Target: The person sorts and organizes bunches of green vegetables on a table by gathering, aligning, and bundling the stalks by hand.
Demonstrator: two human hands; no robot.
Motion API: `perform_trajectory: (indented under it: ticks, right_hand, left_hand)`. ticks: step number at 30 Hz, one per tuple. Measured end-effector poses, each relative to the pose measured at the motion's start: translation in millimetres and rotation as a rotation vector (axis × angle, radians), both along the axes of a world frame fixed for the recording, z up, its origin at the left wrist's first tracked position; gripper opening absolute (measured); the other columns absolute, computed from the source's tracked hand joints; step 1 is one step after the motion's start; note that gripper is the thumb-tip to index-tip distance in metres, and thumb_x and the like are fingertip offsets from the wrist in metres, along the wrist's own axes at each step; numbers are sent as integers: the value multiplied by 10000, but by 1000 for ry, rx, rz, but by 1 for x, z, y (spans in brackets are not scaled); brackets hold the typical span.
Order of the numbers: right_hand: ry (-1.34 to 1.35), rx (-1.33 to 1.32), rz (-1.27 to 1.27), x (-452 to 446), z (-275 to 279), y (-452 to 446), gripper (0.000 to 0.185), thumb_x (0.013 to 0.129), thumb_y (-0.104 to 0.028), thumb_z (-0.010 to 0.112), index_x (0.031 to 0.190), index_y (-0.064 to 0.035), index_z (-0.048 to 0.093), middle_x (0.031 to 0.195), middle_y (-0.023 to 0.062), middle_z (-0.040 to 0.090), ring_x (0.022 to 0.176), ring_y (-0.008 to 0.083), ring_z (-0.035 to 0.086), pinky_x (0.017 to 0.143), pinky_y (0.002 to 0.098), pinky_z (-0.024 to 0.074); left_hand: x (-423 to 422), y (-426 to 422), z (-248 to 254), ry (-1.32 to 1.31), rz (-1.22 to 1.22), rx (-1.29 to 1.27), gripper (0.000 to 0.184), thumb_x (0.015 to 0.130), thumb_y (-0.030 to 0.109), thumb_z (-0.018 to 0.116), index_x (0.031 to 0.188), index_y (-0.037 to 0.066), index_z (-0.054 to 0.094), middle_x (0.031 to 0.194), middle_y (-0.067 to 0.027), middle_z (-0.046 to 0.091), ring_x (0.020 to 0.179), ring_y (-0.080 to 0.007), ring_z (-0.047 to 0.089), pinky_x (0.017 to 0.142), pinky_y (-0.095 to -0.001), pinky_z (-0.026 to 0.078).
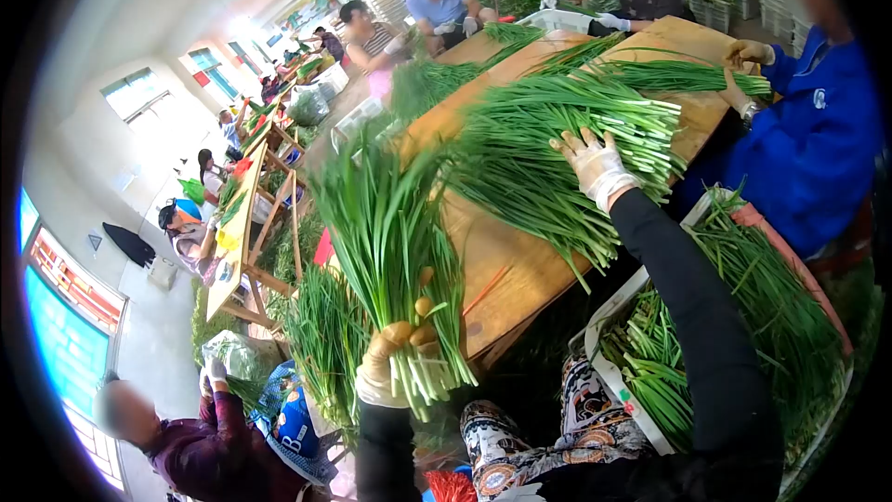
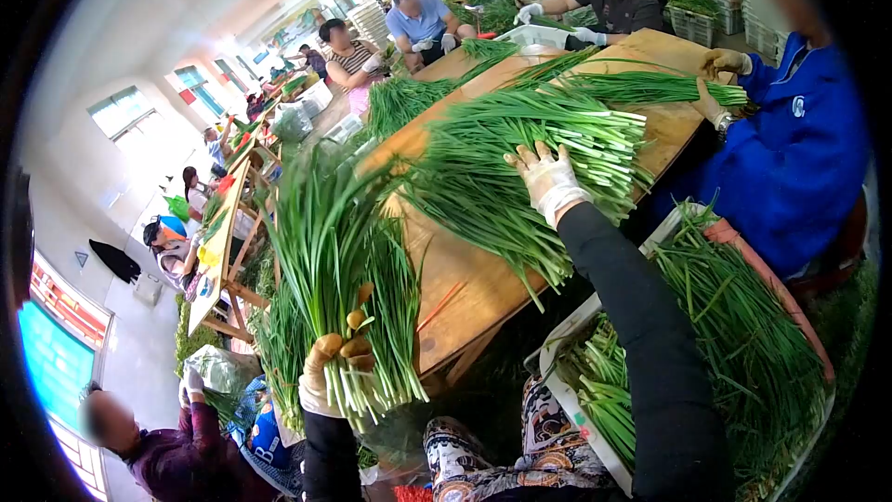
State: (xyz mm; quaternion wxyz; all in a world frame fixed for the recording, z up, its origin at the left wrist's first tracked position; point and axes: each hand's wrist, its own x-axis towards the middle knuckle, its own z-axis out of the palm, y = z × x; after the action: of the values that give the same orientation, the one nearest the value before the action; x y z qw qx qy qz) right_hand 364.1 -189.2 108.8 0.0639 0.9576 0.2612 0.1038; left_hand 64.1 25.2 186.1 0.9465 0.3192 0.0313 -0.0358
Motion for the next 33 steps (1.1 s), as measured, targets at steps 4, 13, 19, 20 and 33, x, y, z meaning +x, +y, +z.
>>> perform_trajectory:
  ticks: [4, 13, 19, 20, 33]
  right_hand:
    - [-119, 68, 50, -33, 18, 14, 571, 793, -103, 440, 1318, -195, 236, 1363, 38, 244, 1245, 266, 242, 965, 460, 238]
    - [1771, 1258, 262, -157, -29, 22, 670, 723, -552, 551, 1122, -20, 475, 1093, 80, 516, 999, 168, 487, 842, 303, 394]
    - [1404, 1518, 52, -178, -52, 49, 350, 692, -129, 699, 1007, -43, 575, 908, 23, 606, 847, 101, 536, 792, 234, 400]
    - [1403, 1604, 76, -177, -53, 52, 323, 700, -96, 681, 1000, -38, 578, 899, 32, 612, 834, 106, 546, 784, 236, 410]
    - [953, 1370, 723, -167, 43, 49, 579, 570, -168, 768, 1067, -47, 496, 1008, 56, 557, 927, 171, 526, 815, 312, 431]
  left_hand:
    - [-5, -10, -28, -128, 31, -158, 729, 722, 62, 606, 1301, 30, 164, 960, -33, 511, 668, -99, 505, 626, -233, 484]
    - [30, -62, -117, 215, 58, 493, 459, 649, 120, 673, 1044, 20, 463, 853, -100, 569, 753, -190, 549, 683, -305, 472]
    - [36, -105, -148, 164, 274, 1569, 1108, 593, 121, 695, 1249, -40, -182, 1039, -237, 499, 857, -337, 557, 736, -338, 453]
    - [37, -105, -144, 131, 311, 1642, 1112, 590, 114, 700, 1249, -48, -180, 1066, -255, 475, 912, -339, 536, 765, -331, 439]
    - [76, -45, 34, -281, 186, 688, 898, 566, 87, 760, 1276, -18, 220, 1106, -147, 510, 906, -230, 559, 816, -321, 452]
